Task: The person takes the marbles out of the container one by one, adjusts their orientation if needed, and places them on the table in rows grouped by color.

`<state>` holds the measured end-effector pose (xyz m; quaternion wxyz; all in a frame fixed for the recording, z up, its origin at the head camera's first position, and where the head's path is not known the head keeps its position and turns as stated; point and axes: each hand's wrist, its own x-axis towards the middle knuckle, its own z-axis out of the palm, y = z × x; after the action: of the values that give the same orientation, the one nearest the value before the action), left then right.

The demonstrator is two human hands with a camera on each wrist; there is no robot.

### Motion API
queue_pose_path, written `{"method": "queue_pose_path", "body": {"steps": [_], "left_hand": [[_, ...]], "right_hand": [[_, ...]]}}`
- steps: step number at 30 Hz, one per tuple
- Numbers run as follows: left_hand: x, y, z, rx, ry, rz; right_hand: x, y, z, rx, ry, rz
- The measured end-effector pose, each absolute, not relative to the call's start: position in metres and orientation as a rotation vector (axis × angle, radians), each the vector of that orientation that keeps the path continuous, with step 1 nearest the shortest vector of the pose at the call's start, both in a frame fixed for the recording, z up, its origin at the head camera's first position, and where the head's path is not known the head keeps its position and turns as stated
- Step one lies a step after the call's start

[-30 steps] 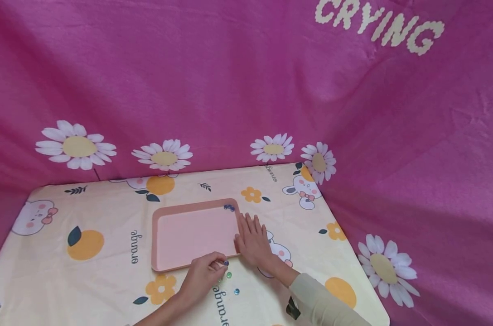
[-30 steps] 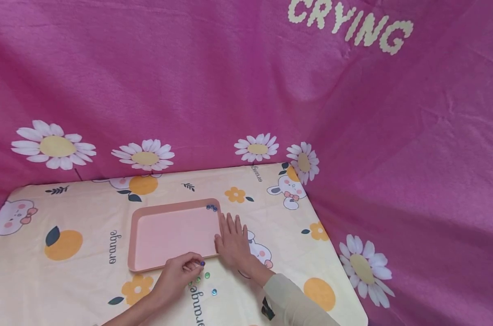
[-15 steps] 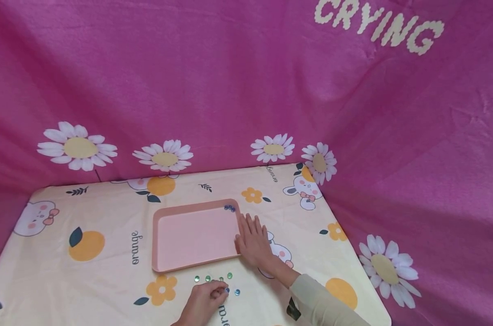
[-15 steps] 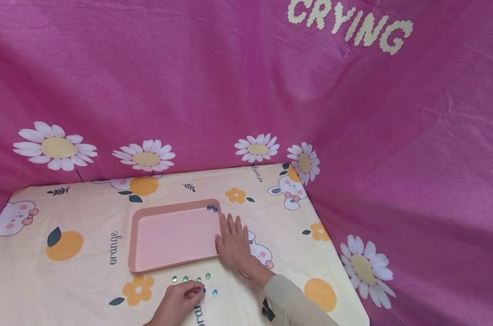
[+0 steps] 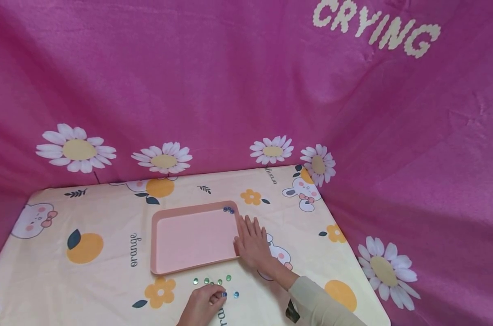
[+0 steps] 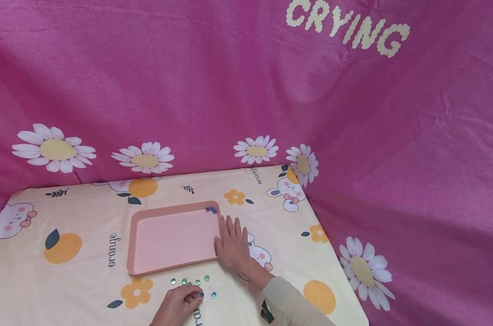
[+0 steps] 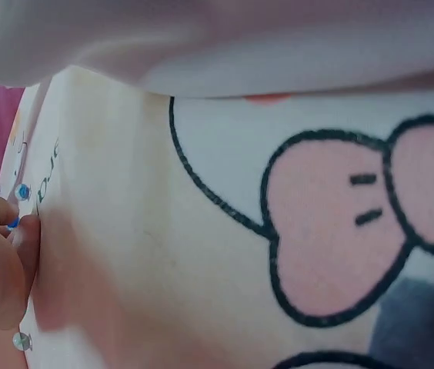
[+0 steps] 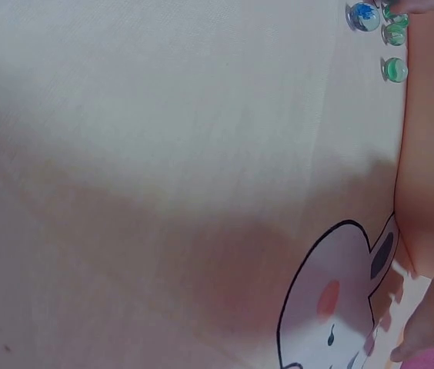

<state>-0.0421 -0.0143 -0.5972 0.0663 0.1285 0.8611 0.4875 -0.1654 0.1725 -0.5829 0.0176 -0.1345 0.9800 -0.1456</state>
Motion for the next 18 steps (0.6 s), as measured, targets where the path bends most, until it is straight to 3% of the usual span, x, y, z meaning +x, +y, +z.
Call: {"method": "queue_pose_path", "body": {"steps": [18], "left_hand": [[-0.0438,-0.0098,-0.6028,0.472,2.812,1.235]], "right_hand": [[-0.1656,0.1728,-0.5862,-0.419,3.052,-0.442]]}}
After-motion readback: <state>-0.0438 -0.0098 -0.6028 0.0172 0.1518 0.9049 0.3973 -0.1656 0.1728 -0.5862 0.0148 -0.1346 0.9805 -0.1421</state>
